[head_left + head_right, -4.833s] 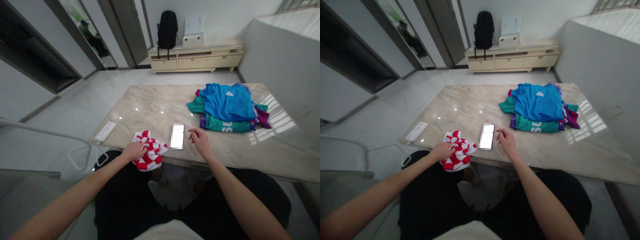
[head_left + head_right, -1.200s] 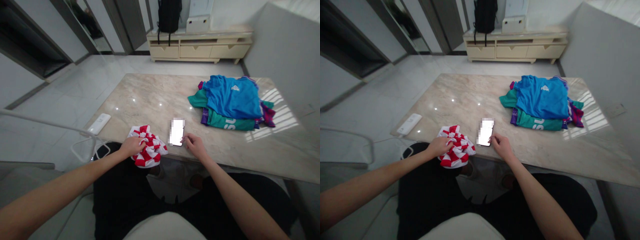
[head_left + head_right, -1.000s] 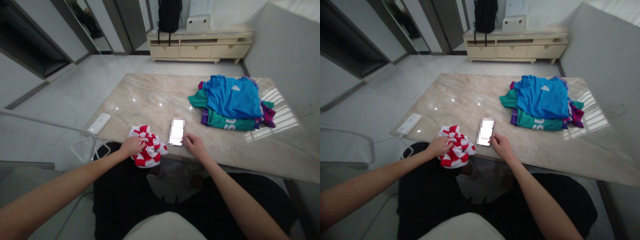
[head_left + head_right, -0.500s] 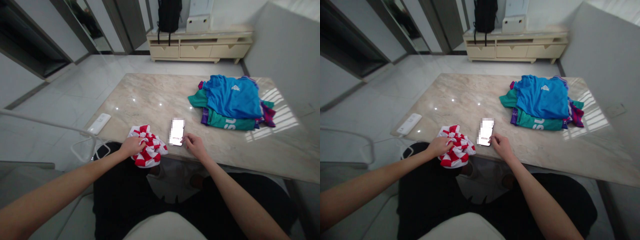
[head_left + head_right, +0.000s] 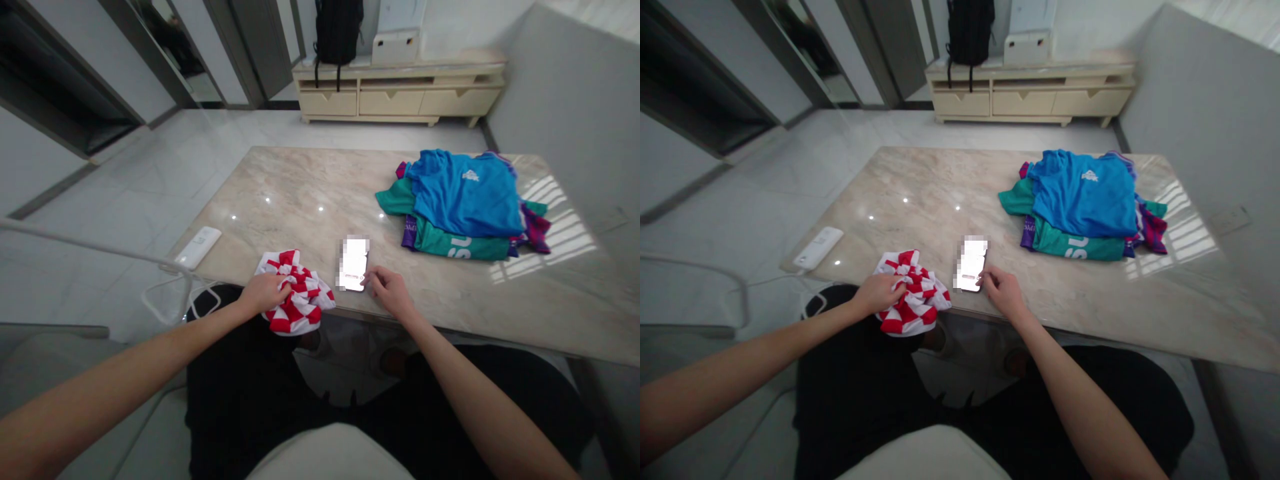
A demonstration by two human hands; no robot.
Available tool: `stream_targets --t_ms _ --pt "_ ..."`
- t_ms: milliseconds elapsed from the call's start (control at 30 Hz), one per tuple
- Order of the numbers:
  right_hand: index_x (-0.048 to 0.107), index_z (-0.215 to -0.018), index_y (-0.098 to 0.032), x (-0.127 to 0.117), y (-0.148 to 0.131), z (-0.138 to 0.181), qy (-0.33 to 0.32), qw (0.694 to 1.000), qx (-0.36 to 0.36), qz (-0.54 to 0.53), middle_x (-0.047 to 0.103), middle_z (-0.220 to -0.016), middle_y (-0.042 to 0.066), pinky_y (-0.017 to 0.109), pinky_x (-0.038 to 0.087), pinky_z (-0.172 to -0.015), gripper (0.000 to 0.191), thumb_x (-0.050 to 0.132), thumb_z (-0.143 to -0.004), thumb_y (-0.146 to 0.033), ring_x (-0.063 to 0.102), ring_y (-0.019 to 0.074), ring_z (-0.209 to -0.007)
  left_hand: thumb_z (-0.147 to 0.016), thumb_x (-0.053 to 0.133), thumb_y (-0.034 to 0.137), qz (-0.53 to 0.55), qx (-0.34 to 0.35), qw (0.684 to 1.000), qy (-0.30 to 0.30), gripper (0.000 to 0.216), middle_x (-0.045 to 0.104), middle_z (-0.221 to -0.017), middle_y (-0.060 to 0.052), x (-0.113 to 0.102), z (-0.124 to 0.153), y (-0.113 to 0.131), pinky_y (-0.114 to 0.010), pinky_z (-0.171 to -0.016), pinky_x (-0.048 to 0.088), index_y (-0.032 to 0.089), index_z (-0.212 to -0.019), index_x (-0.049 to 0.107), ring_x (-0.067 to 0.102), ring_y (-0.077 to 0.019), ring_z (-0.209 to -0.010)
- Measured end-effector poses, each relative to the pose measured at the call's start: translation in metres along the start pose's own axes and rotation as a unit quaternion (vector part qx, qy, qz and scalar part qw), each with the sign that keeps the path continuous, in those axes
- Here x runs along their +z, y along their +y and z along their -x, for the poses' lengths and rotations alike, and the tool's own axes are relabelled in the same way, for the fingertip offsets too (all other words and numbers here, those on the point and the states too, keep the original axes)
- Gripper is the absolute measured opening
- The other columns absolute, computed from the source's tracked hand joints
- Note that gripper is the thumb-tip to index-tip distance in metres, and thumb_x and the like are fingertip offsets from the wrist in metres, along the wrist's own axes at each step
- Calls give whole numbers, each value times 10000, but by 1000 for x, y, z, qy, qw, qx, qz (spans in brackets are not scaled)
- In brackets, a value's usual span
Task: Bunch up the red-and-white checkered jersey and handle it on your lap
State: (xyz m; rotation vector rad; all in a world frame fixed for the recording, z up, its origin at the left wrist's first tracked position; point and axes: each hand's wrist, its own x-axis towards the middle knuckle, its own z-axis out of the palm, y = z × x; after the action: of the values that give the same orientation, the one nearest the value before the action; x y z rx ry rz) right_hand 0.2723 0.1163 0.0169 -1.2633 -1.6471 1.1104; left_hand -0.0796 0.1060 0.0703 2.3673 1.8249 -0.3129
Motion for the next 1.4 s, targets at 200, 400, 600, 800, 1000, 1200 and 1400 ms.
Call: stream_targets --t_ms 200,400,600,800,1000,1200,1400 --pt "708 -913 -203 0 3 0 1 1000 2 3 784 -813 28 275 465 -604 244 494 -968 -307 606 146 -544 -962 409 397 2 4 1000 3 400 755 -814 -103 -1 1 1 -334 -682 418 209 -799 722 694 -264 -794" --pt "745 -953 -199 -1 -1 1 8 1000 4 21 704 -654 6 279 438 -592 284 492 -973 -326 585 159 -537 -965 408 397 4 1 1000 3 405 749 -798 -101 -1 1 1 -329 -665 410 211 -788 720 690 -264 -781" --pt "749 -1185 -226 -2 -6 0 -9 999 16 50 562 -533 -38 282 420 -576 351 493 -990 -366 539 165 -507 -964 412 402 2 1 1000 5 402 748 -798 -102 0 1 1 -327 -662 405 209 -789 719 690 -258 -776" --pt "788 -1007 -221 -1 -1 -1 -33 999 4 33 783 -853 35 280 452 -571 349 495 -1003 -411 607 157 -549 -966 410 408 1 3 1000 7 405 756 -814 -105 3 0 -1 -332 -668 414 211 -811 728 697 -265 -786" --pt "791 -991 -223 -1 0 0 -39 998 -1 39 803 -937 42 285 458 -585 340 496 -1004 -392 624 158 -567 -970 411 418 -3 2 1000 9 408 759 -819 -100 3 1 -1 -327 -677 423 215 -819 732 700 -261 -792" --pt "782 -1050 -229 -2 -4 1 -38 999 -13 37 784 -926 31 278 418 -574 338 483 -1008 -381 577 145 -555 -970 410 403 -4 4 1000 11 409 753 -815 -101 3 1 -1 -327 -673 418 212 -804 730 695 -259 -783" --pt "750 -1224 -270 -2 -7 3 -59 992 -23 106 560 -555 -42 268 342 -538 339 519 -993 -360 465 147 -490 -970 413 410 -4 5 1000 11 406 750 -808 -92 4 1 -2 -321 -660 406 216 -792 722 691 -250 -773"
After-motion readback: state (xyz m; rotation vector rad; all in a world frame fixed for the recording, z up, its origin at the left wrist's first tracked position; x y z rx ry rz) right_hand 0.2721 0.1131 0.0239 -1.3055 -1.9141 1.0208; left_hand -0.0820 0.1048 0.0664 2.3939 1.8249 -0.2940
